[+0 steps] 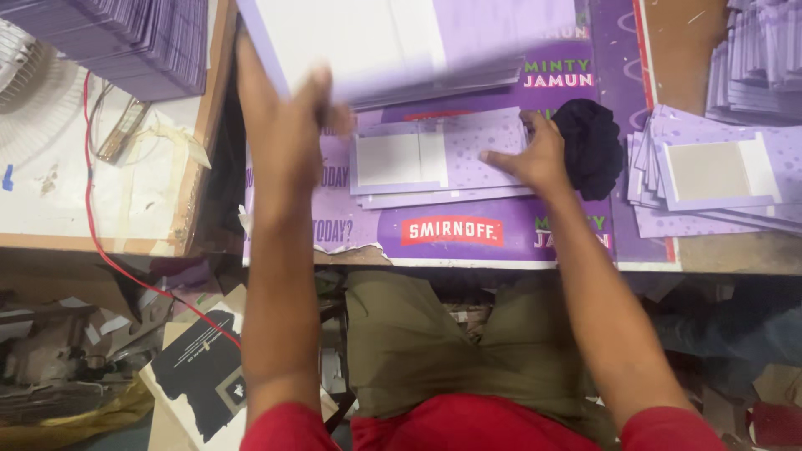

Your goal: The person repeatedly folds small purple paper sheets by hand, aligning edges and pressing the crease before placing each folded sheet into a growing stack on the table. The person handles the sheets one at a time from a larger pile and maintains a consistent folding pattern.

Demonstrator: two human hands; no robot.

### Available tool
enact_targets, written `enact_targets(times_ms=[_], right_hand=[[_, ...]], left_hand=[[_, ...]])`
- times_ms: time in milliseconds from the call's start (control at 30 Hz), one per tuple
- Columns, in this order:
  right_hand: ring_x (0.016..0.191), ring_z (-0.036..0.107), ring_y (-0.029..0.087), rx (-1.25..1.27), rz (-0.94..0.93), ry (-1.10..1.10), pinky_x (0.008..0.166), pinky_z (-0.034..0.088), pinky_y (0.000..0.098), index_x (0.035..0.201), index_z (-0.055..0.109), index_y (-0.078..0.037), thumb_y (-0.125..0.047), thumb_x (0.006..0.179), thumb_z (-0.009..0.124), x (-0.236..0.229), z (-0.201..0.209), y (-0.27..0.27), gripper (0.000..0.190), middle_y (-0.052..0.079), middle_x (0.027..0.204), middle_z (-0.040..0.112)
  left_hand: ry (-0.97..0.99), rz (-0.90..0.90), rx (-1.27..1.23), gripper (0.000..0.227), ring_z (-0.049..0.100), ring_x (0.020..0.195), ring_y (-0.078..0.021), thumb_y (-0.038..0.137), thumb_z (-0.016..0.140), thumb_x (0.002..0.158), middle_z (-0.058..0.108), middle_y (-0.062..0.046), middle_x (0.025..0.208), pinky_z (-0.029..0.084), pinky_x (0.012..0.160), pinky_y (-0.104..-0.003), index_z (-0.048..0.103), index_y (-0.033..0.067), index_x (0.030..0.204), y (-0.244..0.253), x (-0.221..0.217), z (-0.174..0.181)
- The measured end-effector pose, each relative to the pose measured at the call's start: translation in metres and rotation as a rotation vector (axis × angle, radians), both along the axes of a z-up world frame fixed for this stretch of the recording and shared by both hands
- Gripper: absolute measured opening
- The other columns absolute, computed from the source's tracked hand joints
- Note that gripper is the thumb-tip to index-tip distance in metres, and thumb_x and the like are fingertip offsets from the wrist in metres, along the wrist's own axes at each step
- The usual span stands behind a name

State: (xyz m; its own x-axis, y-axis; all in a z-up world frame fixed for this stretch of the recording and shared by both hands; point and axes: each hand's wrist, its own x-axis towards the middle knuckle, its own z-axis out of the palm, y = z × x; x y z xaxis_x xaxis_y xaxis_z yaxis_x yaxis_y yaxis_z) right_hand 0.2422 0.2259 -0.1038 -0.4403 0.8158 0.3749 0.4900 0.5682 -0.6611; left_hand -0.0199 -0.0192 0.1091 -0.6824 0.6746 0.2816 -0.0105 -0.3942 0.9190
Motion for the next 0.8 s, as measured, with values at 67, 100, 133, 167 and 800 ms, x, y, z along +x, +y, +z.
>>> enact_targets(times_ms=[67, 100, 133, 167, 800], right_hand=[[0.094, 0.070, 0.029, -0.011, -0.005, 0.017, 0.086, 0.056, 0.0380, 0.122, 0.064, 0.011, -0.027, 0.059, 0.105, -0.002, 0.003, -0.010, 0.085, 0.023, 0.107, 0.070], [0.096, 0.071, 0.026, -0.139, -0.038, 0.031, 0.087, 0.057, 0.0361, 0.125, 0.063, 0.010, -0.027, 0.061, 0.104, -0.004, 0.006, -0.009, 0.085, 0.021, 0.109, 0.072], [0.099, 0.073, 0.024, -0.267, -0.072, 0.044, 0.087, 0.058, 0.0341, 0.128, 0.062, 0.009, -0.027, 0.062, 0.102, -0.007, 0.009, -0.008, 0.085, 0.018, 0.112, 0.073], [0.099, 0.073, 0.023, -0.302, -0.069, 0.046, 0.088, 0.059, 0.0337, 0.128, 0.062, 0.008, -0.028, 0.062, 0.101, -0.007, 0.010, -0.007, 0.084, 0.018, 0.112, 0.074], [0.116, 0.056, 0.046, -0.125, -0.148, -0.214, 0.098, 0.047, 0.0501, 0.115, 0.066, 0.012, -0.028, 0.066, 0.100, -0.018, 0.018, -0.017, 0.072, 0.032, 0.118, 0.059]], left_hand=[[-0.020, -0.061, 0.081, 0.050, 0.070, 0.063, -0.0230, -0.003, 0.059, 0.100, 0.070, -0.021, 0.098, 0.054, 0.050, -0.032, 0.034, -0.0004, 0.142, 0.043, -0.032, 0.007], [-0.036, -0.047, 0.051, 0.050, 0.069, 0.067, -0.0244, 0.000, 0.061, 0.099, 0.070, -0.021, 0.100, 0.053, 0.054, -0.034, 0.036, -0.0003, 0.142, 0.063, -0.051, 0.006], [-0.043, -0.014, -0.025, 0.050, 0.068, 0.071, -0.0259, 0.003, 0.063, 0.098, 0.069, -0.021, 0.101, 0.051, 0.058, -0.036, 0.038, -0.0002, 0.141, 0.077, -0.066, -0.001], [-0.051, 0.012, -0.116, 0.050, 0.066, 0.075, -0.0274, 0.006, 0.064, 0.097, 0.069, -0.021, 0.103, 0.050, 0.062, -0.038, 0.041, -0.0001, 0.140, 0.088, -0.080, -0.011], [1.388, -0.446, -0.794, 0.127, 0.026, 0.142, -0.0522, 0.069, 0.087, 0.059, 0.033, -0.026, 0.155, 0.018, 0.110, -0.074, 0.033, 0.0054, 0.154, 0.083, 0.027, -0.134]])
